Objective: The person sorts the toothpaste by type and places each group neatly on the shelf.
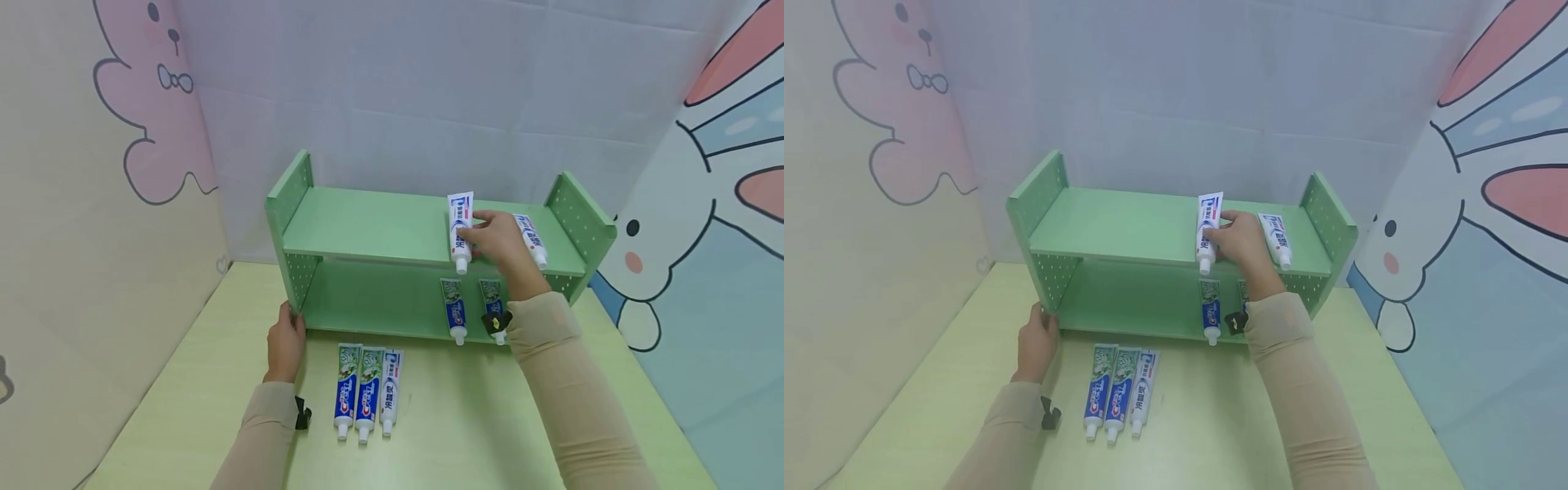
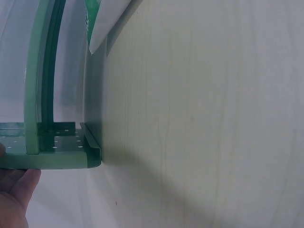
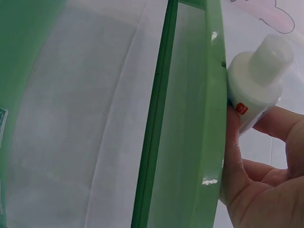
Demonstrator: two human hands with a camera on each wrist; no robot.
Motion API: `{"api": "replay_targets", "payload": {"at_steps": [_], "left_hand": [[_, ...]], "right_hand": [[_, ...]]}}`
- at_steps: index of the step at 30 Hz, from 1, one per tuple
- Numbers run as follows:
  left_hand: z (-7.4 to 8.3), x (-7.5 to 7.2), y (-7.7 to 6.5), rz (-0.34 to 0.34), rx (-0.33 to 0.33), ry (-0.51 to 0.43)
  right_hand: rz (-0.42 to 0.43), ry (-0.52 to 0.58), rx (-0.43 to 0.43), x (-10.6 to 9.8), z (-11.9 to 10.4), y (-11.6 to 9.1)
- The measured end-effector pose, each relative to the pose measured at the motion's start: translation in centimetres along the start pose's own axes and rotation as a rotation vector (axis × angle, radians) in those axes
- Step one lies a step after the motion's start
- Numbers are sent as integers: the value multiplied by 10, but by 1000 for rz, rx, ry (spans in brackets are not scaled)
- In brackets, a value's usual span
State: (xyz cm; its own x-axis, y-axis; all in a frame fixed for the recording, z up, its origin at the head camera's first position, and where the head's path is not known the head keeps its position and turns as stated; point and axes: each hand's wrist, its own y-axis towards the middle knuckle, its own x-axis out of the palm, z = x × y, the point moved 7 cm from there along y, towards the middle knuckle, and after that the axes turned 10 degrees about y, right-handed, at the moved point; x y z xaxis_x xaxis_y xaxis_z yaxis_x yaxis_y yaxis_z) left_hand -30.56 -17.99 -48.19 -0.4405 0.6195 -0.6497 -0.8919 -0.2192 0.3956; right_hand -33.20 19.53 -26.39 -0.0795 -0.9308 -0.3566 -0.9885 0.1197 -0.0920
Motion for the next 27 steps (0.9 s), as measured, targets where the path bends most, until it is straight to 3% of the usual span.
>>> {"api": "replay_targets", "payload": {"at_steps": [27], "left_hand": [[1, -3, 2, 7, -3, 11]], "right_hand": [[-19, -107, 55, 3, -1, 9]]}}
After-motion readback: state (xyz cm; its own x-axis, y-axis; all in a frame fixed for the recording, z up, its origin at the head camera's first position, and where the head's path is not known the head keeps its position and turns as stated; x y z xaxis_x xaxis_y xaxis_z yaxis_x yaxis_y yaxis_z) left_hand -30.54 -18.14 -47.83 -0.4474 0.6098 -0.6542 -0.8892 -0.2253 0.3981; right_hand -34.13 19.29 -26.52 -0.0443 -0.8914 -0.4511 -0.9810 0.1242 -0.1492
